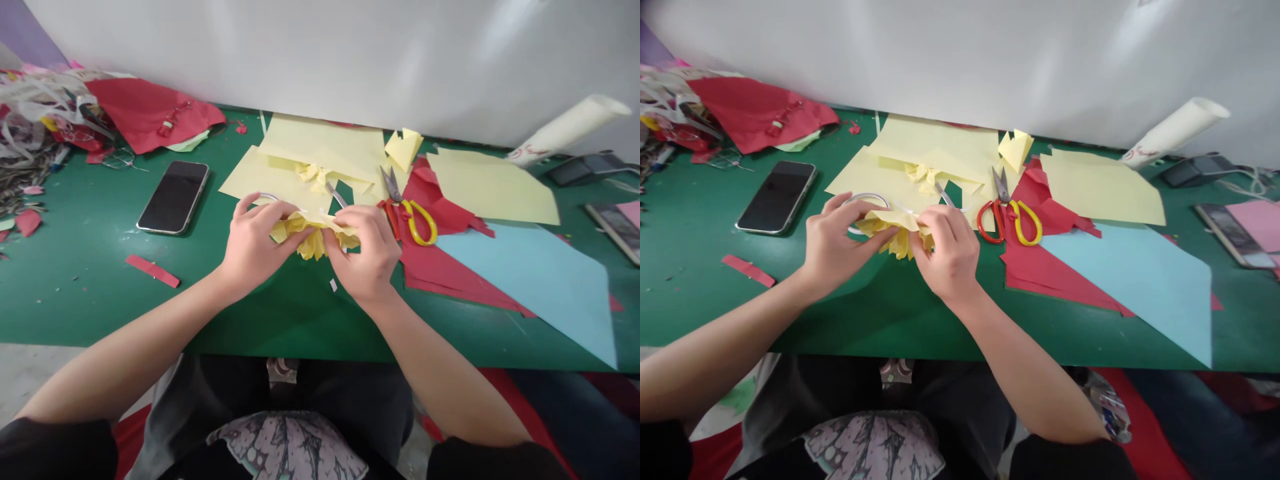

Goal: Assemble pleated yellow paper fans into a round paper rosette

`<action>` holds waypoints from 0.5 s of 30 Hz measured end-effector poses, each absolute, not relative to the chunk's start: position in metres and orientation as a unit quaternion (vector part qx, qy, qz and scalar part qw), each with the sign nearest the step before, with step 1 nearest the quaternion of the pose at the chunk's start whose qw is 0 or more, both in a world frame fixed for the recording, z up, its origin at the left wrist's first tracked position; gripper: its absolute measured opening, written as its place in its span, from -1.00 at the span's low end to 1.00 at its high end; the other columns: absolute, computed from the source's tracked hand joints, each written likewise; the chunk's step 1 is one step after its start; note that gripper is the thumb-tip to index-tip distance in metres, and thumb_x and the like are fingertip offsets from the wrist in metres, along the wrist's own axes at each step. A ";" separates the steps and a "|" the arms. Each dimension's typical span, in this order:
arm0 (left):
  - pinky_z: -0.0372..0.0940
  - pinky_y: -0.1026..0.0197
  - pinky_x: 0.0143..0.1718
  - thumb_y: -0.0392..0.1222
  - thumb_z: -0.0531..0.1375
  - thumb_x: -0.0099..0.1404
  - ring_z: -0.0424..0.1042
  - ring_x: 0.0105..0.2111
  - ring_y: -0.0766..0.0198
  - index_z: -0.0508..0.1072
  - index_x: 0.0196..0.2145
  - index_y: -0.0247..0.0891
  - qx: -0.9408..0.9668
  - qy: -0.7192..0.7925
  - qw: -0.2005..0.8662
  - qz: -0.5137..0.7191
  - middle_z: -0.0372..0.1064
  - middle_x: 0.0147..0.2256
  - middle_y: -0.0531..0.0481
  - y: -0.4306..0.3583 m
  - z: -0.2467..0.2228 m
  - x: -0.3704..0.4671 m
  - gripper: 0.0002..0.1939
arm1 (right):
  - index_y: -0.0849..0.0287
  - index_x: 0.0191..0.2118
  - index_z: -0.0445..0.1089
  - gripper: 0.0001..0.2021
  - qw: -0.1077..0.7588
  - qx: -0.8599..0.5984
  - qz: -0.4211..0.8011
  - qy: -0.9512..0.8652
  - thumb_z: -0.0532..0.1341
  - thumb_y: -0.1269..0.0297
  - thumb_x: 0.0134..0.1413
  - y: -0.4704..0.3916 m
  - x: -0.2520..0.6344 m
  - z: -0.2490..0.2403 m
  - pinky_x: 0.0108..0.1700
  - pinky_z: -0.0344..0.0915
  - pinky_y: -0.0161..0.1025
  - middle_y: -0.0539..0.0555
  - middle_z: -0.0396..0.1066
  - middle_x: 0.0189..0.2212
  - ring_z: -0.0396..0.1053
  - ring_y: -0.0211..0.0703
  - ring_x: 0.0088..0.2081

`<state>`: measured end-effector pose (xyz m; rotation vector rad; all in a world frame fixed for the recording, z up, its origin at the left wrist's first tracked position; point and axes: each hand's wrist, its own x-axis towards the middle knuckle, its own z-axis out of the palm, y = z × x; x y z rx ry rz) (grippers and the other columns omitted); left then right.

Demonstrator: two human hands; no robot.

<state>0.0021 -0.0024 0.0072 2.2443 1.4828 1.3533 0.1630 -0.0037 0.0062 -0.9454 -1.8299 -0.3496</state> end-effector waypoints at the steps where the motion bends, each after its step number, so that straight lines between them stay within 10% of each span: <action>1: 0.14 0.05 0.02 -0.14 0.22 0.09 0.38 -0.47 0.32 0.36 -0.41 -0.16 0.744 0.489 0.062 0.451 0.40 -0.50 0.15 -0.002 0.007 0.002 -0.89 | 0.11 -0.36 0.23 -0.85 0.506 -0.394 -0.141 -0.754 0.20 0.47 -0.07 -0.004 0.163 0.007 -0.30 0.39 -0.26 0.04 0.38 -0.43 0.39 -0.21 -0.34; 15: 0.13 0.00 0.02 -0.23 0.24 0.02 0.37 -0.12 0.14 0.33 -0.32 -0.17 0.741 0.484 0.115 0.451 0.40 -0.11 -0.03 -0.007 0.020 0.005 -0.78 | 0.13 -0.36 0.22 -0.85 0.464 -0.374 -0.159 -0.787 0.15 0.52 -0.06 -0.005 0.164 0.005 -0.29 0.34 -0.26 0.05 0.38 -0.43 0.37 -0.18 -0.32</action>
